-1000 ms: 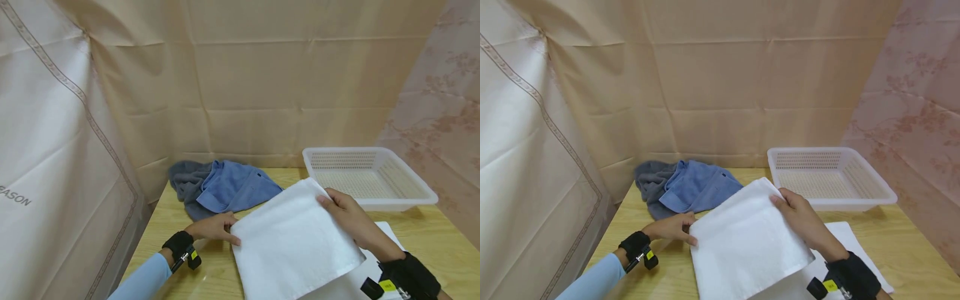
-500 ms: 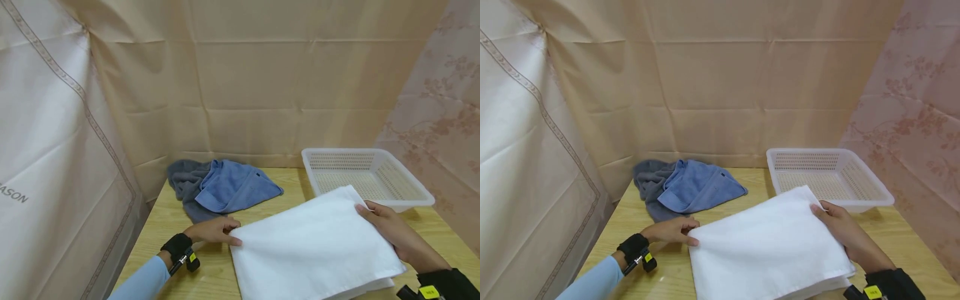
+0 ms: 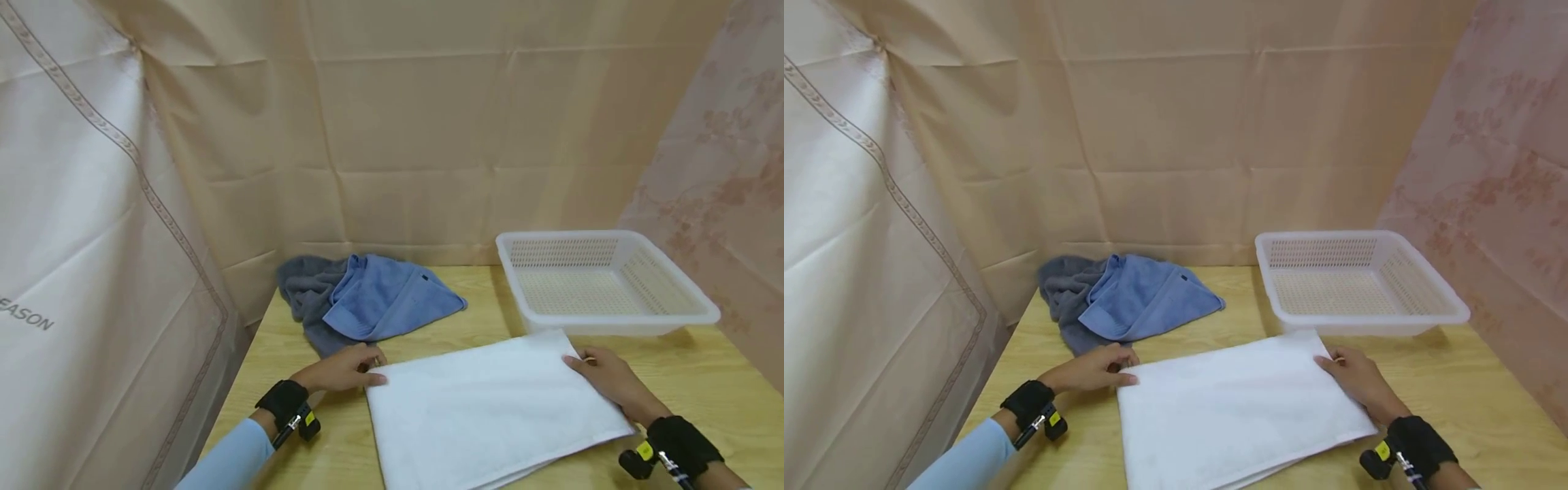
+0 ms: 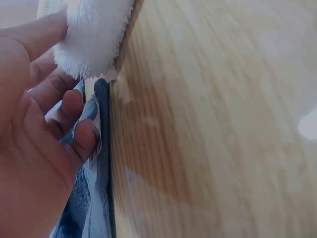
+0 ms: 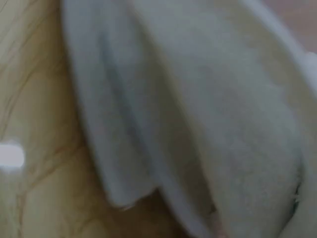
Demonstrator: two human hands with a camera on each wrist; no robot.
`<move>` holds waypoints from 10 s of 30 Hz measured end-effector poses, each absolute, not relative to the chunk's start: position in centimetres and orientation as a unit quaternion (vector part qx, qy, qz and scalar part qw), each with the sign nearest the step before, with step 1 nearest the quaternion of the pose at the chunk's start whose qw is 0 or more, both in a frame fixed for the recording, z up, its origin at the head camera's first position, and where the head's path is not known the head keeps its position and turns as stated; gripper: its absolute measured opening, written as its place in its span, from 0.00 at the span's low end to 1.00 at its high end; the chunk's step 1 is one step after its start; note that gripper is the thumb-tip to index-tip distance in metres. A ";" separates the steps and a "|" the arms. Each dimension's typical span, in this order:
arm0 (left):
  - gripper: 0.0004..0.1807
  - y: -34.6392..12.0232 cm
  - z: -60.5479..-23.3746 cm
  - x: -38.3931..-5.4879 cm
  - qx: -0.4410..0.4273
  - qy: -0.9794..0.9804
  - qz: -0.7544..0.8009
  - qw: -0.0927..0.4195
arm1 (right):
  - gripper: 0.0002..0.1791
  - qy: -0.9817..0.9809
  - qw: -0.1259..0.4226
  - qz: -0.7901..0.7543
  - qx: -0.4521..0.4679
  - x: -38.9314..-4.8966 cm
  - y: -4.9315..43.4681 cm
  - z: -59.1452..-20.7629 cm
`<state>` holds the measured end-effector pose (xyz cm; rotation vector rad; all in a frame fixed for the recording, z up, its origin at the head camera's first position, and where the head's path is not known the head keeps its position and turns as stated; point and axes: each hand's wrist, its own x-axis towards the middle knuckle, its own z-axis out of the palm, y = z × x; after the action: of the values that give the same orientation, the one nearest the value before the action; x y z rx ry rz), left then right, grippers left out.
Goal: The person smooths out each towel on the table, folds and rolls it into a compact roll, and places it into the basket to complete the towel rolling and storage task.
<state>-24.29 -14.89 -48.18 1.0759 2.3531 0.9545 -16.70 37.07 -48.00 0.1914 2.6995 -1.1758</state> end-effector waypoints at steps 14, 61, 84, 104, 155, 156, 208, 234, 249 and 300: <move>0.07 -18.0 -47.0 -22.4 0.401 0.839 0.314 0.190 | 0.21 0.975 -0.059 -0.189 -0.102 -13.7 28.8 -46.9; 0.24 -7.4 -48.3 -13.8 0.660 0.747 0.072 0.026 | 0.20 0.858 -0.083 -0.218 -0.457 -6.0 29.0 -48.6; 0.15 -7.5 -48.8 -12.8 0.582 0.784 0.212 0.027 | 0.15 0.847 -0.017 -0.417 -0.329 -5.8 30.8 -49.8; 0.13 -6.7 -48.5 -13.5 0.605 0.788 0.083 -0.074 | 0.18 0.808 -0.291 -0.144 -0.491 -7.5 29.4 -50.3; 0.17 -5.7 -47.8 -17.6 0.477 0.848 0.220 0.063 | 0.19 0.906 -0.226 -0.157 -0.322 -9.7 28.8 -49.5; 0.17 -5.7 -47.9 -17.9 0.467 0.849 0.237 0.074 | 0.22 0.909 -0.212 -0.173 -0.313 -9.8 28.8 -49.4; 0.13 -6.3 -47.4 -18.9 0.371 0.843 0.375 0.104 | 0.12 0.881 -0.024 -0.414 -0.228 -12.9 30.0 -48.3; 0.31 -6.1 -47.0 -18.4 0.476 0.862 0.163 -0.066 | 0.23 0.887 -0.271 -0.136 -0.348 -13.0 29.3 -49.6; 0.16 -7.0 -47.0 -19.7 0.413 0.843 0.335 0.081 | 0.21 0.896 -0.065 -0.357 -0.257 -13.5 29.4 -48.6; 0.21 -7.1 -46.8 -19.8 0.392 0.886 0.245 -0.010 | 0.13 0.871 0.000 -0.388 -0.303 -16.5 29.4 -47.3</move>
<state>-19.84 -7.14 -46.83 1.2404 2.8020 0.7757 -16.53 29.42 -47.30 -0.9503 2.7347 -1.2190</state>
